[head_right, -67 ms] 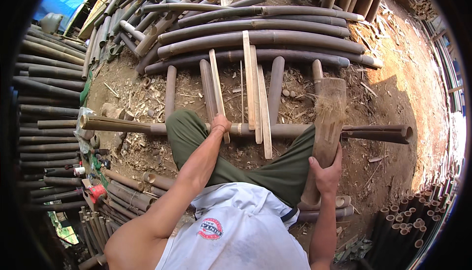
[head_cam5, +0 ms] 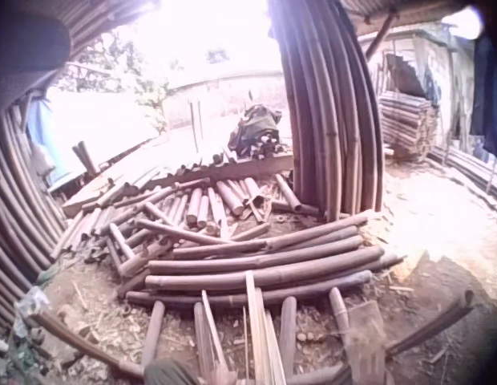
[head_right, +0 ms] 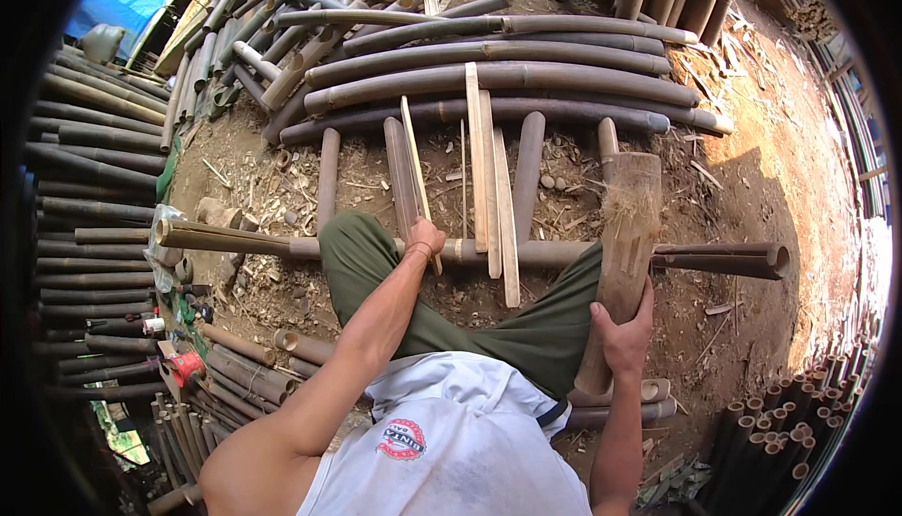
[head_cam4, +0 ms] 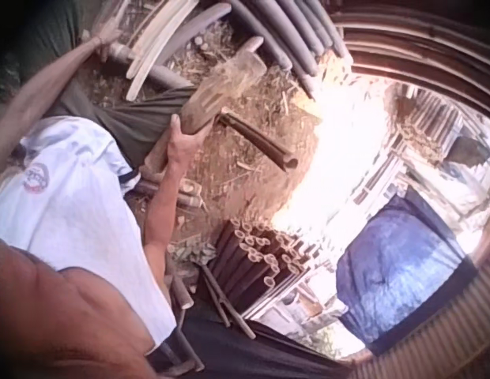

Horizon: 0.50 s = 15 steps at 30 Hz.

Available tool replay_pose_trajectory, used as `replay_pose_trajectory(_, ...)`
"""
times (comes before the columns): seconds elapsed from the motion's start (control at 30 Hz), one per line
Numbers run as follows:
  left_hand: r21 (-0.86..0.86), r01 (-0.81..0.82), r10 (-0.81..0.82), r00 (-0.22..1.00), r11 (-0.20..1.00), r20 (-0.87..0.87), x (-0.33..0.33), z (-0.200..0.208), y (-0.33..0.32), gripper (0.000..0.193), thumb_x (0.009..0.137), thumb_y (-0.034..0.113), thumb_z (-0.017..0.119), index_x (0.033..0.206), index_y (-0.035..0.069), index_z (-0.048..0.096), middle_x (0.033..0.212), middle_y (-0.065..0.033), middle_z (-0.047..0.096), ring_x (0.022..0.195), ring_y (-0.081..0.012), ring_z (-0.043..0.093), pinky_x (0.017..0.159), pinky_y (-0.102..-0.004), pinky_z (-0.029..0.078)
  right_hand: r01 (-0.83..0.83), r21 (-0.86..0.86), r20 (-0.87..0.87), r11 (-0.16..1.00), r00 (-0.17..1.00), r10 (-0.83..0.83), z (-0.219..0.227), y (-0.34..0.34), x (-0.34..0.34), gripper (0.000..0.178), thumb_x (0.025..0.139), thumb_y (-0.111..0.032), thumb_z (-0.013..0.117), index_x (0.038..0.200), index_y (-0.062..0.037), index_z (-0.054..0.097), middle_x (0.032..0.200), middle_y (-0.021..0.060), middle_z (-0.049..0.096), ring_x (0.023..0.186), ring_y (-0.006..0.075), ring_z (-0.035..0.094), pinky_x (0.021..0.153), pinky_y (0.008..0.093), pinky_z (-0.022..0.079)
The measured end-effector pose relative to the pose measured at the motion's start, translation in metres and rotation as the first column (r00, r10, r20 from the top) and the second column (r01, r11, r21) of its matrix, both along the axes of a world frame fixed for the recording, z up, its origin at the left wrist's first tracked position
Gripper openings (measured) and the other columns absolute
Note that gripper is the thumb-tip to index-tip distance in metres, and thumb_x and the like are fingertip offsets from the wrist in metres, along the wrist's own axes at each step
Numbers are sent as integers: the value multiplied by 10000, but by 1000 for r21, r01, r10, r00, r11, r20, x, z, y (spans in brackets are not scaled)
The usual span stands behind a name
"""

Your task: The person sits on the ground and assembles a bamboo chair frame. They select bamboo poles, fit them into pre-drilled holes, and use a wooden mallet to hammer the joints together. The person also uses a thin bamboo stick to clear debris from the joints during assembly.

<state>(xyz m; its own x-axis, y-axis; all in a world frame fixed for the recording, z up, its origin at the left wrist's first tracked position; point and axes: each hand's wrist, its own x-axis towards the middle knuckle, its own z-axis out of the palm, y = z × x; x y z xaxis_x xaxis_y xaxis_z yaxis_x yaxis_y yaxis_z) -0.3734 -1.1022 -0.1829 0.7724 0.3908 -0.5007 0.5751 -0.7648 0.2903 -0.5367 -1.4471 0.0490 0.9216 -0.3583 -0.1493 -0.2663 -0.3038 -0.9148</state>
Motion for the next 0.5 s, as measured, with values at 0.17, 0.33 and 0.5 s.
replay_pose_trajectory(0.17, -901, -179, 501, 864, 395, 48, -3, 117, -26, 369, 912, 219, 458, 1130, -56, 573, 906, -144, 647, 814, -221, 686, 632, -361, 575, 56, 86, -8, 995, 998, -56, 1, -14, -1, 911, 776, -194, 812, 1491, 55, 306, 1369, 188, 522, 1247, 256, 531, 1085, 350, 396)
replay_pose_trajectory(0.33, -884, -333, 441, 774, -328, -455, -41, 195, -8, 431, 956, 258, 384, 1151, -88, 550, 876, -94, 625, 670, -147, 604, 543, -294, 540, 83, 110, 27, 990, 996, -87, -10, -23, -14, 889, 794, -205, 806, 1480, 72, 314, 1347, 184, 537, 1227, 243, 542, 1071, 345, 405)
replay_pose_trajectory(0.5, -900, -294, 399, 820, -323, -411, -48, 195, -13, 858, 1013, 633, 258, 1314, -141, 471, 1098, -160, 659, 799, -168, 659, 603, -254, 579, 51, 95, -14, 994, 999, -50, -1, -15, -5, 853, 806, -234, 799, 1458, 72, 342, 1330, 179, 547, 1211, 239, 550, 1055, 346, 415)
